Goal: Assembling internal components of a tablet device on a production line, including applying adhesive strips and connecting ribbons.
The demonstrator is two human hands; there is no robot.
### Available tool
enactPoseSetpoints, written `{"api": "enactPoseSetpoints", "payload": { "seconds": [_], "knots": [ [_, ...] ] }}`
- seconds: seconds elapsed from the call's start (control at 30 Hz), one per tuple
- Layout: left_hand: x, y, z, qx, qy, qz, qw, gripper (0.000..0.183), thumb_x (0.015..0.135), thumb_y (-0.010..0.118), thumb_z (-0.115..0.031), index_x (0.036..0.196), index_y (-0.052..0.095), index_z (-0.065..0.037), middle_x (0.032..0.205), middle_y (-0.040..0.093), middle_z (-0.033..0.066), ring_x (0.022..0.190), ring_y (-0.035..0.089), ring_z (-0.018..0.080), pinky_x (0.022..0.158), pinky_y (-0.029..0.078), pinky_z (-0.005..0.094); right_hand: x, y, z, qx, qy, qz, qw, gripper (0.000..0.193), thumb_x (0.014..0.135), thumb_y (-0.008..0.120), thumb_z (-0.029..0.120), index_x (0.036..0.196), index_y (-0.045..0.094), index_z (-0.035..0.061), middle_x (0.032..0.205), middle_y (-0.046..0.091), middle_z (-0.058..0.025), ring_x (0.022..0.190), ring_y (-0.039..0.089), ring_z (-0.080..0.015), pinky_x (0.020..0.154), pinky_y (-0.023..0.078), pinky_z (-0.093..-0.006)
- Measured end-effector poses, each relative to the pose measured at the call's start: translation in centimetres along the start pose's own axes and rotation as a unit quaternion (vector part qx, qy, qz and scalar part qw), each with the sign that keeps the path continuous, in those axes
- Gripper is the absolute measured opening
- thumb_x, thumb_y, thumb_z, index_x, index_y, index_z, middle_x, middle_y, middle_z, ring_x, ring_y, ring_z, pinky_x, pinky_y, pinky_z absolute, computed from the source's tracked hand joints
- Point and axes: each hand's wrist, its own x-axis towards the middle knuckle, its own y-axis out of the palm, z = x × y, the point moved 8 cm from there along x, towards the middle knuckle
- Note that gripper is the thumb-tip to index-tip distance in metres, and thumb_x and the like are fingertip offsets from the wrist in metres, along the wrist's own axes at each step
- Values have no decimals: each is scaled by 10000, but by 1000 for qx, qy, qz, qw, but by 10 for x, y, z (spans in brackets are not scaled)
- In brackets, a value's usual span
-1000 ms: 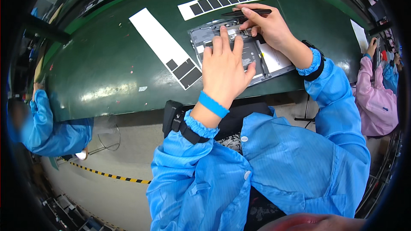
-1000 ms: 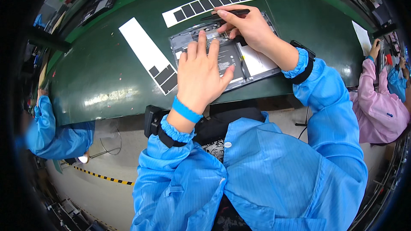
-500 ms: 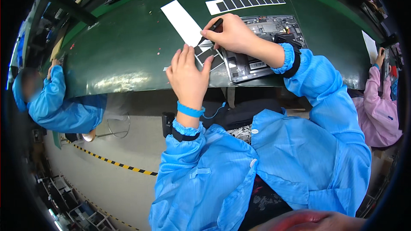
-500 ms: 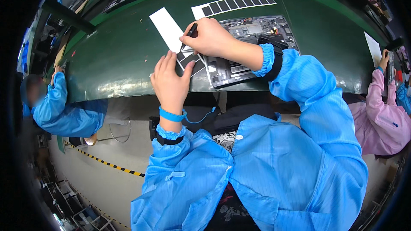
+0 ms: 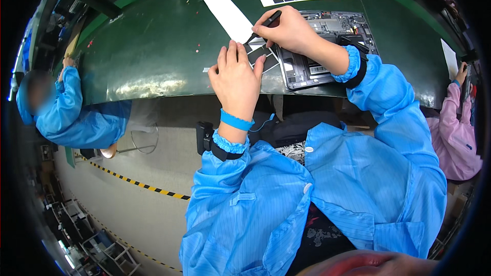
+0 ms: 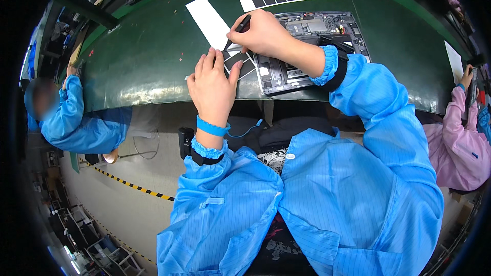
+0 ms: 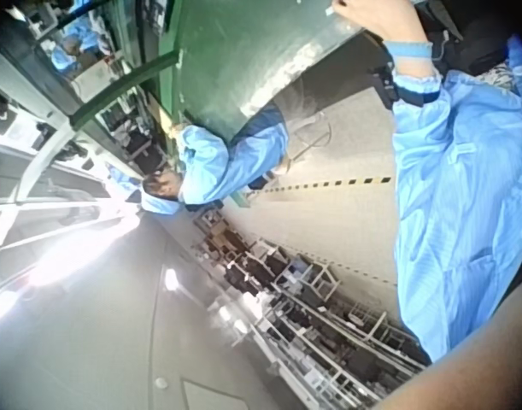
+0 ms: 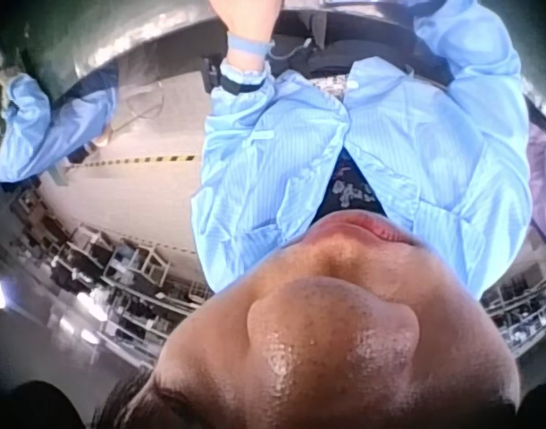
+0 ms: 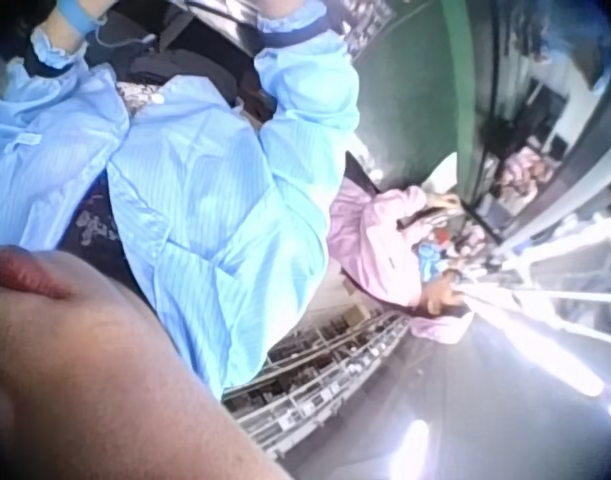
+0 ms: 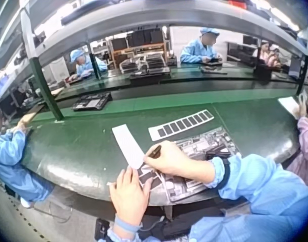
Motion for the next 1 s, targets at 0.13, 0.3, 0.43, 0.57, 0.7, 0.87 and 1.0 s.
{"api": "enactPoseSetpoints", "payload": {
  "seconds": [0.13, 0.3, 0.43, 0.57, 0.7, 0.87, 1.0],
  "knots": [
    [1, 3, 0, 16, -3, -2, 1000, 518, 829, 677, -427, 1163, 647, -32, 1249, 615, 86, 1176, 545, 245, 859, 416, 397, -1, 3, 3, 37, -16, -6, 999, 228, 828, 678, 138, 917, 689, -72, 741, 696, -129, 628, 704, -159, 560, 545, -254],
    [5, -1, -3, 4, -8, 32, 999, 472, 852, 656, -434, 1130, 659, -53, 1244, 611, 60, 1164, 551, 241, 862, 453, 440, -10, -14, 7, 194, -6, -30, 981, 215, 852, 689, 119, 948, 683, -73, 756, 695, -121, 650, 707, -170, 523, 523, -232],
    [10, -8, 11, -76, -33, 72, 994, 456, 840, 685, -376, 1134, 648, -30, 1240, 595, 133, 1155, 541, 319, 927, 445, 442, -35, -80, 14, 260, 4, -78, 962, 247, 867, 718, 178, 1001, 691, -28, 791, 691, -97, 608, 659, -115, 460, 442, -189],
    [39, -25, -13, -198, 1, 87, 976, 396, 846, 698, -266, 1119, 628, 13, 1167, 603, 183, 1099, 557, 356, 928, 445, 425, -67, -179, -27, 169, 14, -151, 974, 264, 904, 674, 208, 1041, 686, -17, 770, 676, -57, 580, 612, -74, 443, 398, -173],
    [62, -31, -116, -385, 134, 149, 901, 391, 843, 694, -230, 1127, 608, 24, 1142, 617, 197, 1064, 595, 365, 917, 469, 402, -82, -230, -85, 193, 47, -176, 964, 263, 918, 650, 197, 1064, 682, -19, 758, 667, -47, 601, 607, -72, 456, 390, -173],
    [65, 30, -202, -425, 238, 239, 840, 615, 793, 719, -288, 1306, 524, -9, 1381, 451, 281, 1301, 391, 417, 1082, 338, 449, -82, -222, -106, 271, 85, -153, 946, 249, 900, 676, 191, 1048, 692, -8, 844, 692, -78, 629, 629, -92, 485, 412, -190],
    [65, 32, -203, -407, 245, 254, 843, 606, 764, 735, -286, 1280, 556, -23, 1400, 453, 249, 1295, 394, 405, 1085, 328, 465, -84, -220, -113, 288, 104, -157, 939, 243, 892, 687, 185, 1029, 689, -15, 826, 694, -95, 621, 636, -94, 496, 432, -193]
  ]
}}
